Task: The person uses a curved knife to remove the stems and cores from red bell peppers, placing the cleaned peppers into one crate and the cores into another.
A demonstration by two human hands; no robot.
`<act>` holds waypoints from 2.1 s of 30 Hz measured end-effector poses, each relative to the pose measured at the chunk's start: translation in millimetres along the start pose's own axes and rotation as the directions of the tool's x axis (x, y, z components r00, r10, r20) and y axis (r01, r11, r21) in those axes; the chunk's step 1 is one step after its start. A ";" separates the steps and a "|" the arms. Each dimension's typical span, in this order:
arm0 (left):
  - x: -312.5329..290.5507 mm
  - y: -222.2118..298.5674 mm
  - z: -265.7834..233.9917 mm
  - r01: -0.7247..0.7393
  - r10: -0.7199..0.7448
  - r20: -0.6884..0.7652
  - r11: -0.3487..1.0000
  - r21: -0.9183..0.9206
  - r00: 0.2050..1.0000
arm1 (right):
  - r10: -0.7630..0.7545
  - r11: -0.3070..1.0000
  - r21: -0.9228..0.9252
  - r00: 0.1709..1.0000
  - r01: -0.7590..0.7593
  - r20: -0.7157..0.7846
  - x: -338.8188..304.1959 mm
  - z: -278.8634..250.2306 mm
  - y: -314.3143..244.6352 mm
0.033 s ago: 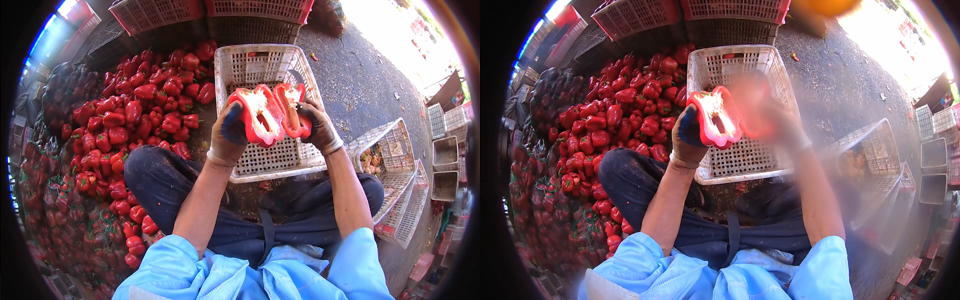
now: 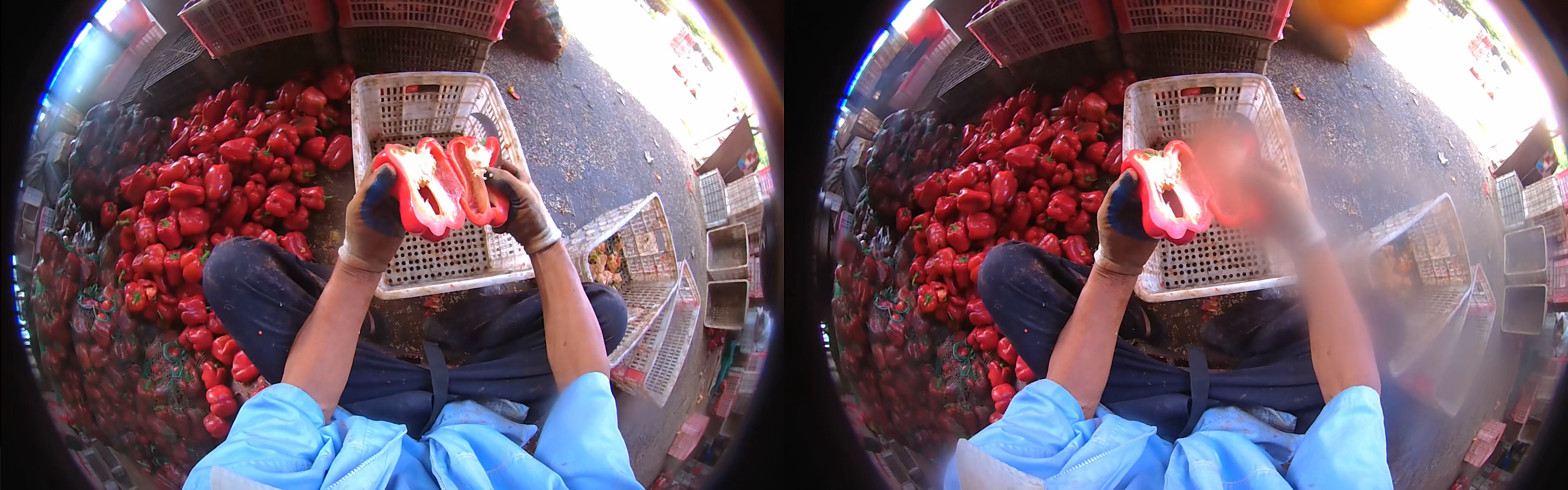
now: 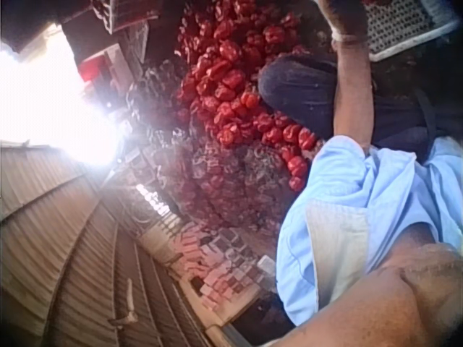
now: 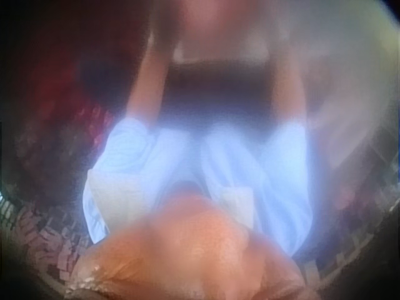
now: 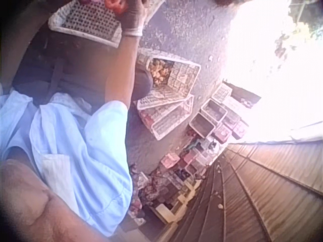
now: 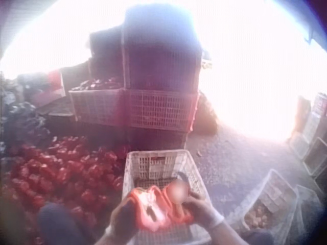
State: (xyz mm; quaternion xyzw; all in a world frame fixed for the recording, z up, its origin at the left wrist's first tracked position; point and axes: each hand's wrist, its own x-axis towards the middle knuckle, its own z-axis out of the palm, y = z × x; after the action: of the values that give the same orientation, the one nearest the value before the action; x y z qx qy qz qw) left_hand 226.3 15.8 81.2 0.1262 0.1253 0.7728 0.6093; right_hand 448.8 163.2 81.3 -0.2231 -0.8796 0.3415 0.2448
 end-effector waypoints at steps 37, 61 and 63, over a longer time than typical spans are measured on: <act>-10.3 -20.4 13.2 -0.383 0.178 0.509 -0.466 0.797 0.842 | 0.546 0.571 0.533 0.774 -0.625 0.322 24.6 24.3 -66.4; -2.8 -14.3 8.7 -0.047 0.127 0.107 -0.403 0.914 0.986 | 0.490 0.724 0.519 0.868 -0.455 0.078 24.5 24.4 -101.1; -2.7 -13.9 13.9 -0.049 0.107 0.097 -0.381 0.923 0.990 | 0.484 0.734 0.506 0.871 -0.453 0.076 24.2 19.9 -101.6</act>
State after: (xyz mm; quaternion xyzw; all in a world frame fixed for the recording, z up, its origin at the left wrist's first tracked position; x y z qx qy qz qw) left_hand 244.4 17.0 89.3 0.5700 0.7112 0.3710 0.1780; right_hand 395.5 99.2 147.2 -0.3749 -0.6651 0.6045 0.2273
